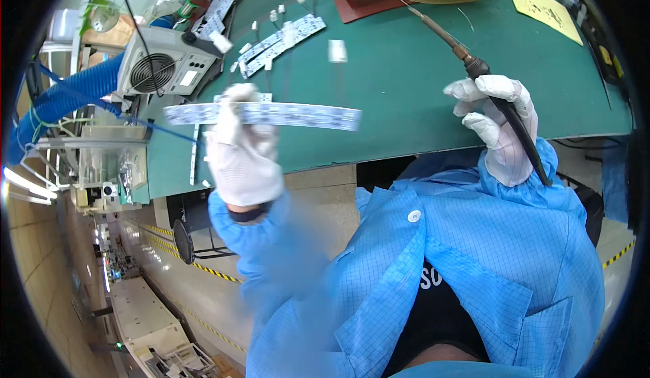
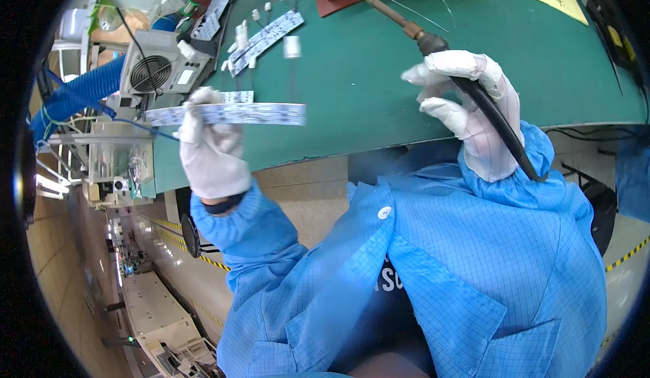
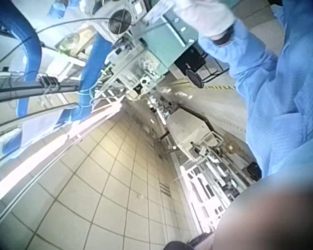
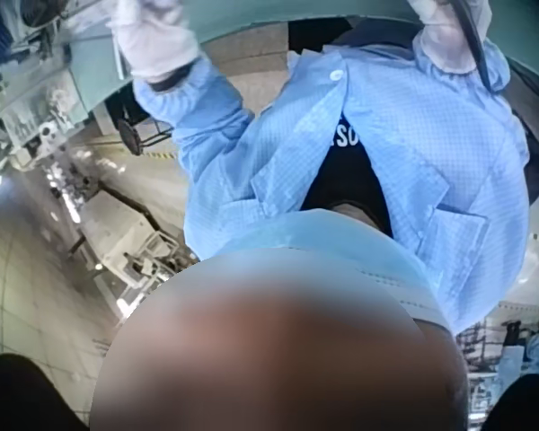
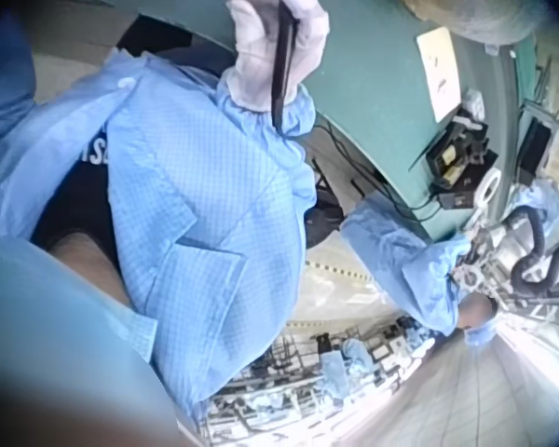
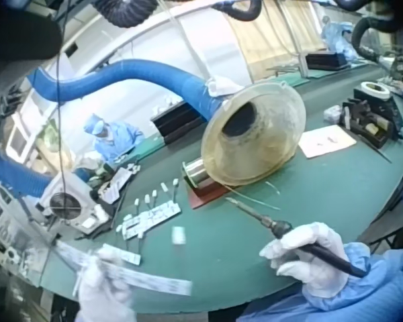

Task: Soldering electronic components onto a printed circuit board using a soldering iron.

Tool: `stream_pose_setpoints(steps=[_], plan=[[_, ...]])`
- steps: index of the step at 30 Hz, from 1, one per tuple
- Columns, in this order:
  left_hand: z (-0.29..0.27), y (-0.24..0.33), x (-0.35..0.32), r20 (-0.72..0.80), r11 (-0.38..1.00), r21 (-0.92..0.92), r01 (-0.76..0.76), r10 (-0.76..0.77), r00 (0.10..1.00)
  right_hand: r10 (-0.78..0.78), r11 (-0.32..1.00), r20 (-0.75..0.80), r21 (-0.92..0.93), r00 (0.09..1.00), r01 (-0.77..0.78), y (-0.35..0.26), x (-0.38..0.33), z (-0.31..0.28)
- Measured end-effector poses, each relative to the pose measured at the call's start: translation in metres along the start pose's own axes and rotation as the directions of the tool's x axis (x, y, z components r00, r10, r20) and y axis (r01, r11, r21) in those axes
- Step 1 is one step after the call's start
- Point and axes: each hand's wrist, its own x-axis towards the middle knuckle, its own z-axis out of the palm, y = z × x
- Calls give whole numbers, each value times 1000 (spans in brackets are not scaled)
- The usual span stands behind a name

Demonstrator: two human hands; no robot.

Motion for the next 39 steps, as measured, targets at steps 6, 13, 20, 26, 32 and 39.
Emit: stream_pose_setpoints(steps=[6, 13, 20, 26, 32, 39], plan=[[79, -12, -21, 155, 616, -722, 316, -301, 941, -342, 931, 88, 170, 936, 324, 10, 13, 3], [111, -15, -35, 192, 602, -735, 313, -259, 947, -321, 925, -15, 209, 947, 317, 10, 11, 7], [112, -12, -42, 221, 648, -654, 391, -331, 917, -280, 938, -15, 208, 960, 277, 16, 11, 2], [103, -24, -39, 276, 566, -762, 316, -157, 948, -249, 957, 16, 161, 969, 243, 14, 14, 7], [105, -24, -45, 173, 622, -763, 175, -65, 983, -292, 923, -60, 244, 955, 297, 18, 15, 17], [80, -37, -40, 329, 972, -162, -171, 217, 919, -239, 963, -69, 113, 969, 246, 14, 11, 12]])
